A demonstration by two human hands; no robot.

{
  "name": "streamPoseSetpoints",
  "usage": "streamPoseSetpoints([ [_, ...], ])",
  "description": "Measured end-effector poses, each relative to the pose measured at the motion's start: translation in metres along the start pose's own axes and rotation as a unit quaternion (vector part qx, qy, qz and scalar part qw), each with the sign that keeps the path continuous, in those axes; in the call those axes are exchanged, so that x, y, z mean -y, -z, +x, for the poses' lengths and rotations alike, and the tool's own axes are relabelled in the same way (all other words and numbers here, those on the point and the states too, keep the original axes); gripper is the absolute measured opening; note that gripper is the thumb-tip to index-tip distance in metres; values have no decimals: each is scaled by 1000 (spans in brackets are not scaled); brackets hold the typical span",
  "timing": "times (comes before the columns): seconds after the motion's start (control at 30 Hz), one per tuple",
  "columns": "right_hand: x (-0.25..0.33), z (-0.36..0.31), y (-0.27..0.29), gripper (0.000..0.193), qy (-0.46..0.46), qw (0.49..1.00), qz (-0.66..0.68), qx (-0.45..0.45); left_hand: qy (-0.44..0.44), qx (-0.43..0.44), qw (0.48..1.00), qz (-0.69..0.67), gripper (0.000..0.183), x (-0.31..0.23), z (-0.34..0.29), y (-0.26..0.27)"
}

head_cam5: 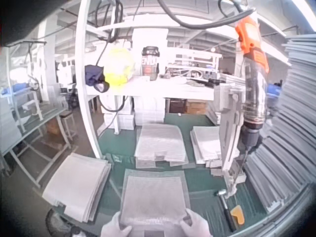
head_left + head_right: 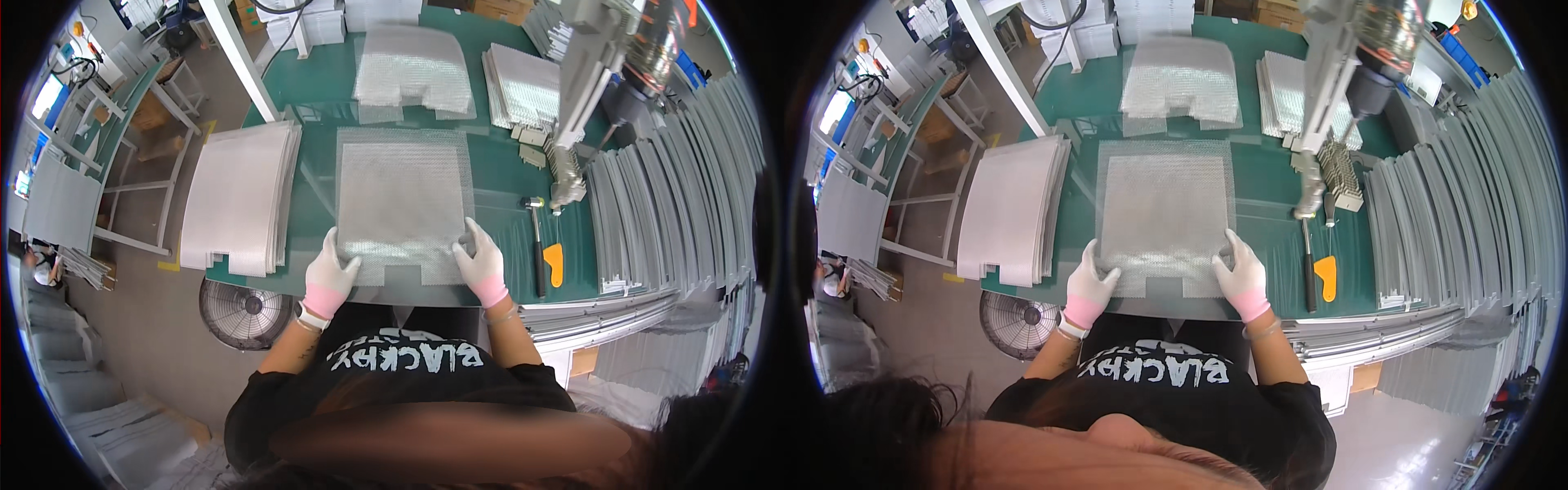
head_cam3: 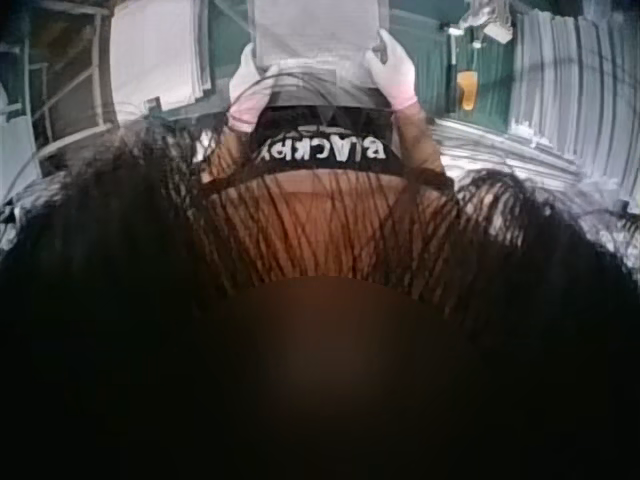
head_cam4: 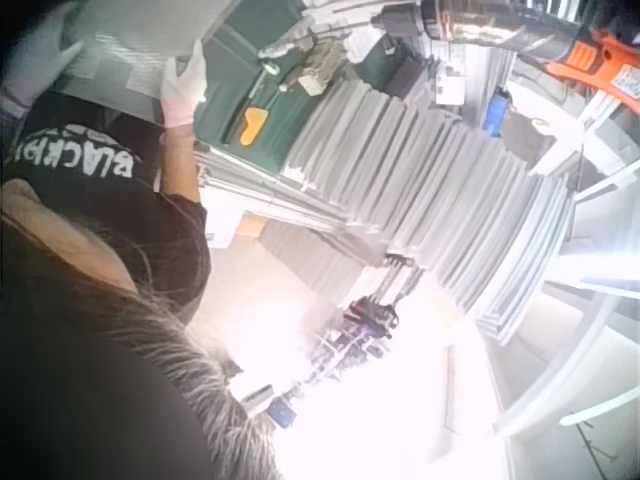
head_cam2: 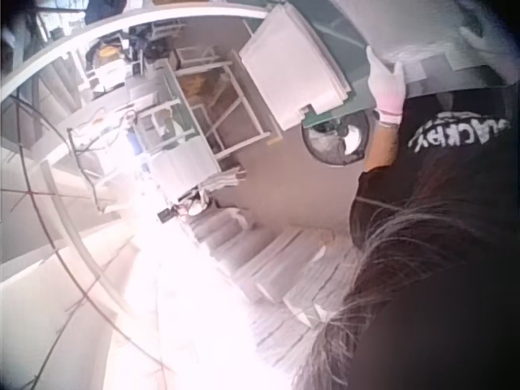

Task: Assemble air filters by placing mesh into frames and securing them with a hammer and electric screwdriver.

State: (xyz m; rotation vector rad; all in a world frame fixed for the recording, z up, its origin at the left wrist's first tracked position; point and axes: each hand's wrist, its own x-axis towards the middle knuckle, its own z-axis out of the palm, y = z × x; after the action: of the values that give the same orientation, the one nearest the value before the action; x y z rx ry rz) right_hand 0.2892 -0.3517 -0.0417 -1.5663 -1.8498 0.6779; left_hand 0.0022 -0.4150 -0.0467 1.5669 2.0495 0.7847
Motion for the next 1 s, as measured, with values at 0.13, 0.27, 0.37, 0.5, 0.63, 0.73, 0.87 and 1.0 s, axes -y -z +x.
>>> streamPoseSetpoints([
  [0.13,-21,2,-15,55,-15,1000,2,0,-24,-14,998,53,73,10,6,-13],
  [0.27,-30,2,-25,55,68,996,-37,-41,-51,-34,996,65,72,17,5,-17],
  [0.37,-26,0,-25,56,30,998,-61,-6,-9,4,998,57,74,14,4,-14],
  [0.5,-29,-5,-29,57,14,997,-78,11,-17,6,995,102,77,21,6,-18],
  [0.63,-29,-1,-27,59,19,995,-99,24,-23,7,993,113,76,19,9,-17],
  [0.73,-25,1,-21,59,9,993,-109,48,-28,11,994,109,77,22,12,-19],
  [0.87,-15,10,-11,58,-32,987,-140,68,-10,36,992,121,82,13,18,-12],
  [1.0,-37,71,22,38,53,983,-30,172,37,48,979,195,84,-2,31,9],
])
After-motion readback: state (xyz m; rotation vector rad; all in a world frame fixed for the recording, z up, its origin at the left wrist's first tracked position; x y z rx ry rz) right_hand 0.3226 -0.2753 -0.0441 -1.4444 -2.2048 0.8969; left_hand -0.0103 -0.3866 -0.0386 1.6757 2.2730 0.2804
